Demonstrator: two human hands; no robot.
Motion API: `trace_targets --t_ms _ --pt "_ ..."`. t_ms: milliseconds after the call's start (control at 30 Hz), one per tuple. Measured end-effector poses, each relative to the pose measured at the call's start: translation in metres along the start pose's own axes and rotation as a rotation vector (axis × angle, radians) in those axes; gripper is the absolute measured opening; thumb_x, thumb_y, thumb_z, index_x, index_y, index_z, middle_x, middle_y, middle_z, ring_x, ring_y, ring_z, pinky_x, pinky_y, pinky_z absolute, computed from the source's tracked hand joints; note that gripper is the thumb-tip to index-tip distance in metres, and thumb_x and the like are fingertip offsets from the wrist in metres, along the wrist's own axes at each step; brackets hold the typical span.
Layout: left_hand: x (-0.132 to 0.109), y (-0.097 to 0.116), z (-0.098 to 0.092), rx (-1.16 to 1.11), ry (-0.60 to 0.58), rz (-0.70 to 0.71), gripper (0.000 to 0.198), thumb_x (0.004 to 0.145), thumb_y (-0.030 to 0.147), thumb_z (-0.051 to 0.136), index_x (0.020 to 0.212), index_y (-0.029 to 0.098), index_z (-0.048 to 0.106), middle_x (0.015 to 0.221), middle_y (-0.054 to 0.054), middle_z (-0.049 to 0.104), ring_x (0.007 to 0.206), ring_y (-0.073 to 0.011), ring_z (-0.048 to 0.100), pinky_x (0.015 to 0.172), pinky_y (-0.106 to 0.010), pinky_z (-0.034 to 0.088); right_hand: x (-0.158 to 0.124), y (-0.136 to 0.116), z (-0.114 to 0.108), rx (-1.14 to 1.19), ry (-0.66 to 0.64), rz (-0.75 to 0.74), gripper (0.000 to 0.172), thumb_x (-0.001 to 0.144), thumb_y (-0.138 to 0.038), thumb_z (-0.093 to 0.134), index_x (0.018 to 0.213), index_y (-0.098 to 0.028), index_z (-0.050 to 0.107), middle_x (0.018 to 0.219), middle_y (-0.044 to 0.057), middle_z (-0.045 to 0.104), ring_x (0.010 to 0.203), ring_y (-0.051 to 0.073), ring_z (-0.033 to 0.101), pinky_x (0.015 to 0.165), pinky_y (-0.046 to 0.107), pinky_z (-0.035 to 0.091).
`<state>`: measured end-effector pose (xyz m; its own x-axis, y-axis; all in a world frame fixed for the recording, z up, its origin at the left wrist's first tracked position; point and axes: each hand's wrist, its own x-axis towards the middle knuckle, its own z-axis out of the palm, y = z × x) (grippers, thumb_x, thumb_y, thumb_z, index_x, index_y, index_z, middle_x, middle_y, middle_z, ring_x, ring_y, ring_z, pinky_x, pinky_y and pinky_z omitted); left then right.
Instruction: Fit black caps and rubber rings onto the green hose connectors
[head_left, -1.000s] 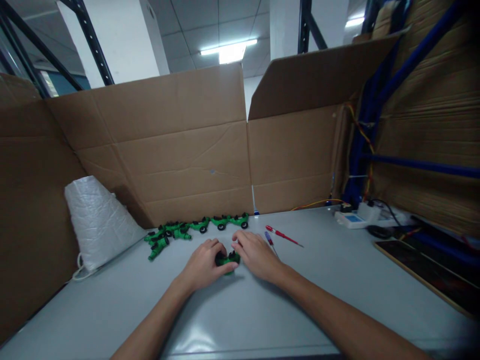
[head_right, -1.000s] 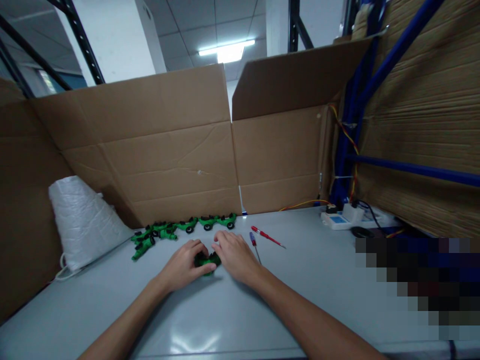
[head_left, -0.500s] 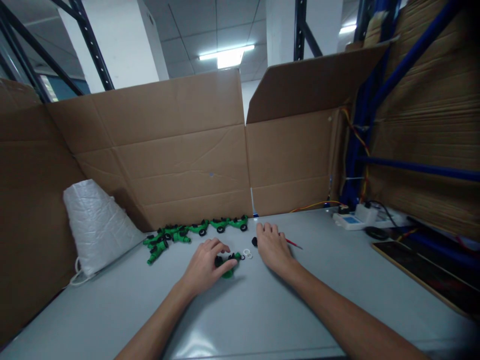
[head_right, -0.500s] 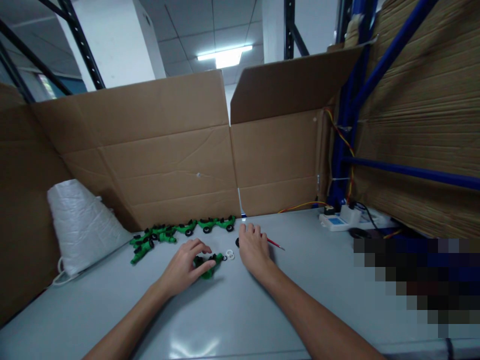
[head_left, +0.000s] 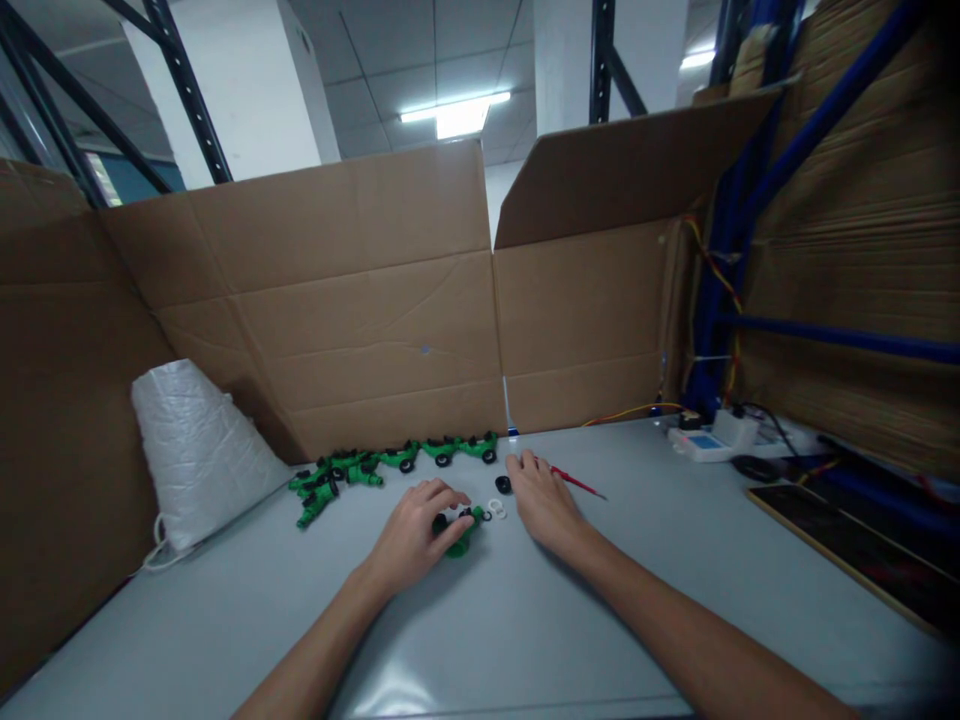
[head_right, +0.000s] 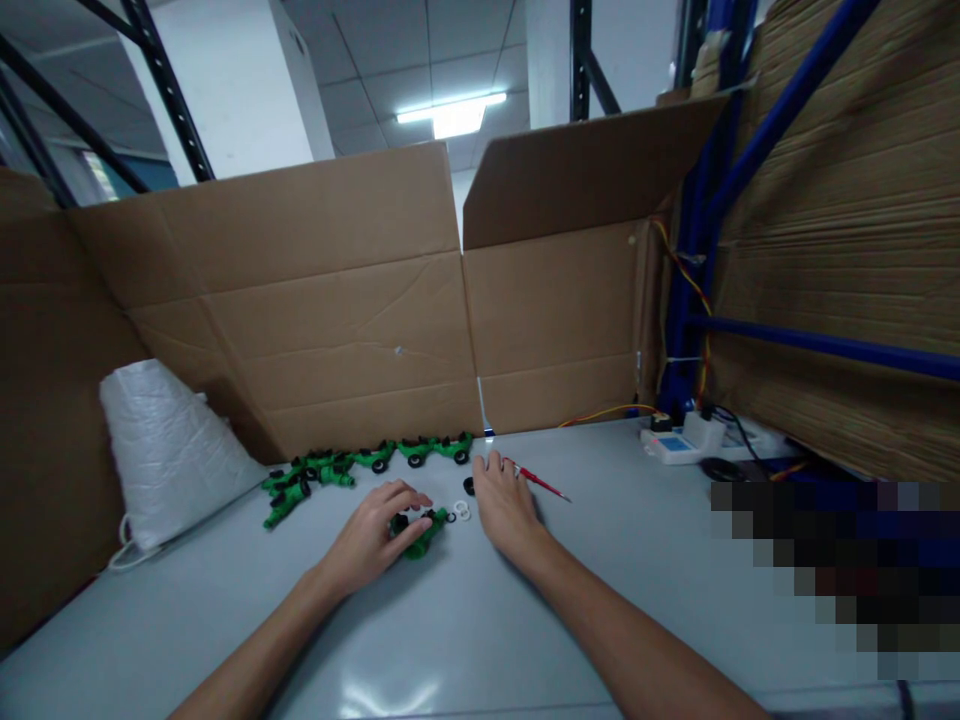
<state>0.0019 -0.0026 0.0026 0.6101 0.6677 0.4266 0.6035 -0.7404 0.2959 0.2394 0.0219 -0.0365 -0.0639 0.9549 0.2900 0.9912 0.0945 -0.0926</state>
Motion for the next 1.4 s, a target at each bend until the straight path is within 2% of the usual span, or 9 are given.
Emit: trace_targets --t_ms 233,367,467,700,900,1000,1167,1267,1400 --pt "0.0 -0.003 0.002 -0.037 -0.019 -0.002 0.026 0.102 0.045 0.062 0.11 0.023 0.074 0.105 -0.008 0.071 0.103 -0.025 0.065 0.096 -0.038 0.05 0.003 0.001 0.004 0.016 0.016 0.032 0.041 0.097 0.004 0.038 0.126 -0.015 0.059 0.127 0.019 0.06 0.114 0.032 0.063 0.091 0.038 0.049" --pt "0.001 -0.003 0.002 -0.057 -0.027 -0.01 0.023 0.101 0.042 0.064 0.109 0.023 0.073 0.107 -0.009 0.072 0.104 -0.0252 0.065 0.096 -0.038 0.05 0.007 0.005 0.01 0.013 0.02 0.09 0.032 0.102 -0.003 0.038 0.126 -0.013 0.058 0.123 0.021 0.061 0.103 0.032 0.069 0.086 0.038 0.051" --pt "0.001 -0.003 0.002 -0.08 -0.027 -0.012 0.019 0.1 0.039 0.065 0.108 0.023 0.073 0.106 -0.008 0.071 0.104 -0.0246 0.065 0.095 -0.037 0.05 0.009 0.007 0.012 0.032 -0.007 0.091 0.029 0.103 -0.004 0.041 0.126 -0.01 0.058 0.12 0.022 0.064 0.104 0.032 0.071 0.086 0.037 0.052" --pt "0.001 -0.003 0.004 -0.147 -0.025 -0.041 0.018 0.101 0.037 0.065 0.107 0.022 0.072 0.105 -0.007 0.072 0.101 -0.023 0.065 0.093 -0.034 0.05 0.008 0.007 0.004 0.045 -0.016 0.055 0.034 0.1 0.001 0.037 0.12 -0.009 0.063 0.117 0.022 0.068 0.103 0.029 0.073 0.083 0.033 0.052" --pt "0.0 -0.003 0.006 -0.151 -0.008 -0.085 0.019 0.098 0.038 0.068 0.105 0.02 0.072 0.1 -0.006 0.073 0.096 -0.0222 0.067 0.088 -0.033 0.048 0.006 0.0 -0.007 0.084 0.06 0.037 0.025 0.106 -0.012 0.039 0.118 -0.014 0.061 0.121 0.016 0.065 0.095 0.027 0.073 0.076 0.032 0.05" --pt "0.001 -0.003 0.006 -0.158 -0.005 -0.116 0.018 0.097 0.037 0.069 0.101 0.02 0.072 0.098 -0.006 0.074 0.095 -0.0225 0.066 0.085 -0.033 0.048 0.005 -0.006 -0.012 0.208 0.163 0.033 0.017 0.108 -0.02 0.043 0.117 -0.017 0.057 0.122 0.015 0.066 0.096 0.026 0.072 0.076 0.031 0.049" --pt "0.001 -0.006 0.007 -0.178 0.006 -0.15 0.013 0.093 0.033 0.073 0.098 0.021 0.072 0.095 -0.004 0.074 0.093 -0.0222 0.065 0.087 -0.034 0.048 0.004 -0.011 -0.017 0.624 0.369 -0.031 0.014 0.107 -0.029 0.044 0.114 -0.02 0.051 0.104 0.011 0.073 0.099 0.027 0.071 0.081 0.033 0.05" --pt "0.0 -0.007 0.007 -0.192 0.01 -0.166 0.011 0.091 0.031 0.074 0.096 0.021 0.073 0.093 -0.004 0.075 0.092 -0.0221 0.065 0.087 -0.034 0.048 0.004 -0.013 -0.016 0.914 0.402 -0.098 0.018 0.107 -0.037 0.045 0.114 -0.022 0.049 0.09 0.005 0.073 0.081 0.022 0.07 0.072 0.031 0.05" --pt "0.0 -0.006 0.009 -0.254 0.002 -0.179 0.01 0.091 0.028 0.072 0.095 0.019 0.073 0.09 -0.004 0.075 0.086 -0.02 0.066 0.081 -0.03 0.049 0.001 -0.021 -0.012 1.191 0.378 -0.133 0.025 0.107 -0.045 0.045 0.118 -0.023 0.046 0.08 -0.001 0.07 0.062 0.017 0.061 0.06 0.026 0.047"
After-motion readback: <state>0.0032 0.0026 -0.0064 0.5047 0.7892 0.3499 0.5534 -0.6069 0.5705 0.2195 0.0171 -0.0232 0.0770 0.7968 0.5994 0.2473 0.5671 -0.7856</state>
